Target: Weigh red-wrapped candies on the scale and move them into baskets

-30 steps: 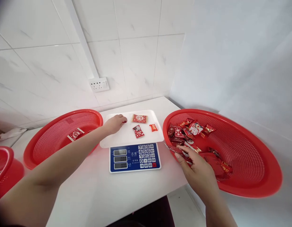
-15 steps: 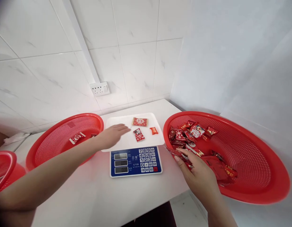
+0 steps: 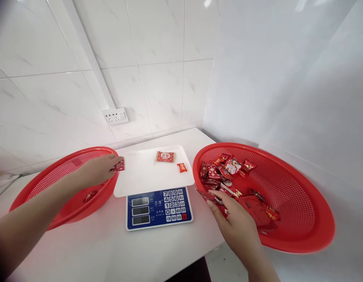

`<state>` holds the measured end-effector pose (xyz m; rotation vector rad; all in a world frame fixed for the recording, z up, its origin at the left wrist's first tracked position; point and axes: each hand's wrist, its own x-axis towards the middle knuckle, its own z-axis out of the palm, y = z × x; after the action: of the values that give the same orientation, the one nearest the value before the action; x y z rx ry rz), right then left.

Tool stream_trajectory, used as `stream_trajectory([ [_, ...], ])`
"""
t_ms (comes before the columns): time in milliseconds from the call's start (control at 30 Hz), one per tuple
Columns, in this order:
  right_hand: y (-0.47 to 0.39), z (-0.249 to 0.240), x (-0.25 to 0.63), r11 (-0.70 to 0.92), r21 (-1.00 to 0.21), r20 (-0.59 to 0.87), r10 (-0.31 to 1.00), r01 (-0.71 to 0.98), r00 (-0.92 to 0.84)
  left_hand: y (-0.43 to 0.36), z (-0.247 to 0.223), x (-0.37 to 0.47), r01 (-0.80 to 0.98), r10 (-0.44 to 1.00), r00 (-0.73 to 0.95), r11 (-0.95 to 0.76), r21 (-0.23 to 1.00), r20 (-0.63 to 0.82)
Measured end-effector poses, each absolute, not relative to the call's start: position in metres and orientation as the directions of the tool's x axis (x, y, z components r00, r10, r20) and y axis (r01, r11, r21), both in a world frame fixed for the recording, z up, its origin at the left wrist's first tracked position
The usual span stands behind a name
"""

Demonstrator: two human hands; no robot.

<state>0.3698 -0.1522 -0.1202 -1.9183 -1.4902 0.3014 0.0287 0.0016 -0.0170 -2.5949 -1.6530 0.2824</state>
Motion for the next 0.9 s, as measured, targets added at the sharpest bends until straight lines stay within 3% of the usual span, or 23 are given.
stream_trajectory([
  [133,-0.149,-0.124,0.371,-0.126,-0.628,0.212,0.922,0.768,0.324,-0.003,-0.009,0.006,0.93,0.927,0.322,-0.348,-0.121,-0.191],
  [267,-0.148,-0.125,0.372,-0.108,-0.632,0.226,0.921,0.768,0.316,0.008,-0.03,0.055,0.853,0.84,0.512,-0.522,-0.012,-0.179],
  [433,-0.15,-0.125,0.373,-0.089,-0.631,0.242,0.921,0.77,0.304,0.041,-0.069,0.138,0.74,0.738,0.672,-0.67,0.054,-0.058],
  [667,-0.149,-0.133,0.375,-0.069,-0.606,0.261,0.924,0.793,0.279,0.071,-0.089,0.163,0.738,0.741,0.669,-0.671,0.063,0.056],
  [900,-0.148,-0.128,0.37,-0.045,-0.547,0.315,0.914,0.836,0.256,0.053,-0.085,0.153,0.736,0.742,0.663,-0.671,0.095,0.099],
])
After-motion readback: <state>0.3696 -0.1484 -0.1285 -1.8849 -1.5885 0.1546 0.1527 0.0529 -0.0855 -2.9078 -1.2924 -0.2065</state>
